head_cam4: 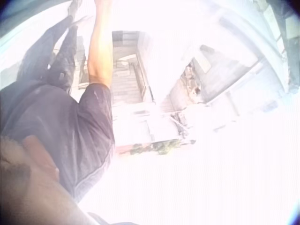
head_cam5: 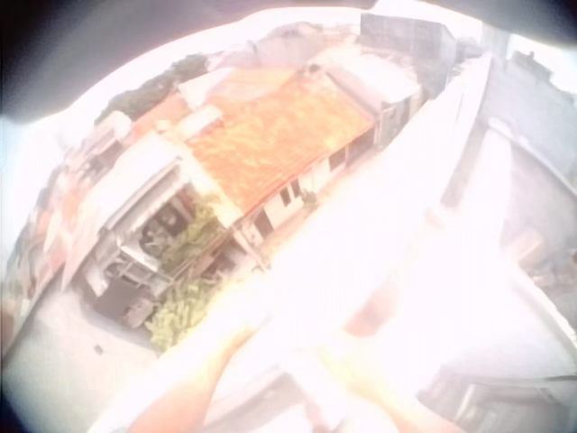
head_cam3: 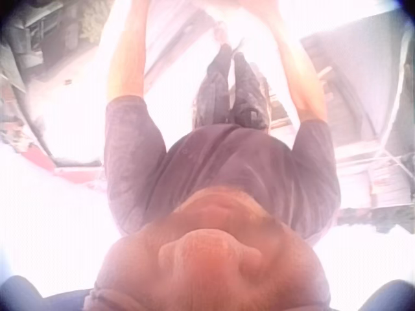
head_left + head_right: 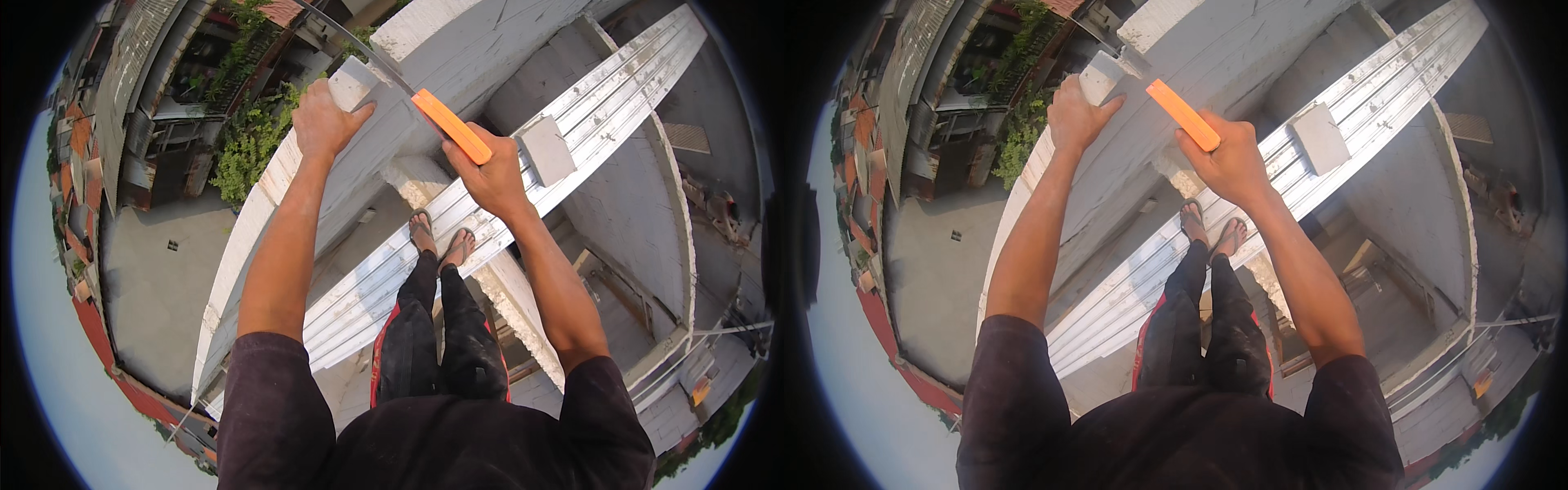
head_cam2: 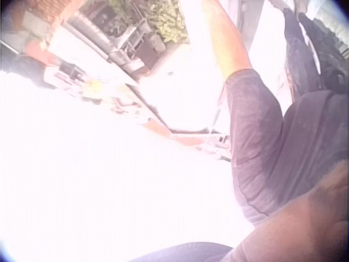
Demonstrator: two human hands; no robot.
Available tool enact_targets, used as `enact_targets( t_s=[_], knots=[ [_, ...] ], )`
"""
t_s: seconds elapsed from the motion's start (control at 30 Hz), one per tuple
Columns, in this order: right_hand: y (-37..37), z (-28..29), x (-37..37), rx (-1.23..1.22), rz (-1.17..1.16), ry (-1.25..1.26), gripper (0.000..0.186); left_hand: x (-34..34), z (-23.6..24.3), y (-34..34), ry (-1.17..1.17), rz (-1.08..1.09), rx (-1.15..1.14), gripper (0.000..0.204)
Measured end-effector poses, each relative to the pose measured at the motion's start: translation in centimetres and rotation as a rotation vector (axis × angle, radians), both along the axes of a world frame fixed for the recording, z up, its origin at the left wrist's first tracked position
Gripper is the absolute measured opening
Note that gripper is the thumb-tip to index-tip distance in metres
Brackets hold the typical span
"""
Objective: The person stands on a metal beam and uses a hand saw to cut a concrete block on a rooftop. They hold the block with one hand and saw with the other, then briefly measure the block with a tape measure before continuing to saw.
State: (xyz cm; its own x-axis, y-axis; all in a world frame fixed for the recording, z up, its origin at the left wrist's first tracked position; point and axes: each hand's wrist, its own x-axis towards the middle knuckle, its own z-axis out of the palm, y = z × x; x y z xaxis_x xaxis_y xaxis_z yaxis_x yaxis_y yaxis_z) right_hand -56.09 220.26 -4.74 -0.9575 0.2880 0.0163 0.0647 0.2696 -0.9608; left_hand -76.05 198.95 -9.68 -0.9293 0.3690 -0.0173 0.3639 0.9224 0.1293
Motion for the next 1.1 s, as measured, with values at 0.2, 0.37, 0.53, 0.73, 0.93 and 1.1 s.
enact_targets(
  t_s=[0.2,0.37,0.53,0.73,0.93,1.1],
  knots=[
    [0.7,-2.7,-1.1,-0.030,-0.042,-0.033,0.024,0.3,0.1,0.4,0.054,-0.025,0.023,0.090],
    [0.2,-1.4,0.9,0.067,0.051,0.037,0.019,0.3,0.6,0.4,-0.008,0.005,0.012,0.090],
    [0.6,-3.3,0.3,0.110,0.024,-0.085,0.019,0.4,0.4,0.4,0.029,-0.012,-0.017,0.089],
    [0.6,-3.5,0.8,0.105,0.018,-0.003,0.025,0.0,0.5,0.8,0.032,-0.018,0.008,0.087],
    [1.6,0.1,4.4,-0.055,0.003,-0.114,0.024,0.2,0.6,0.6,0.049,-0.046,0.026,0.095],
    [0.3,4.9,18.8,0.128,-0.185,0.049,0.016,0.1,0.1,0.1,0.074,-0.087,0.120,0.108]
  ],
)
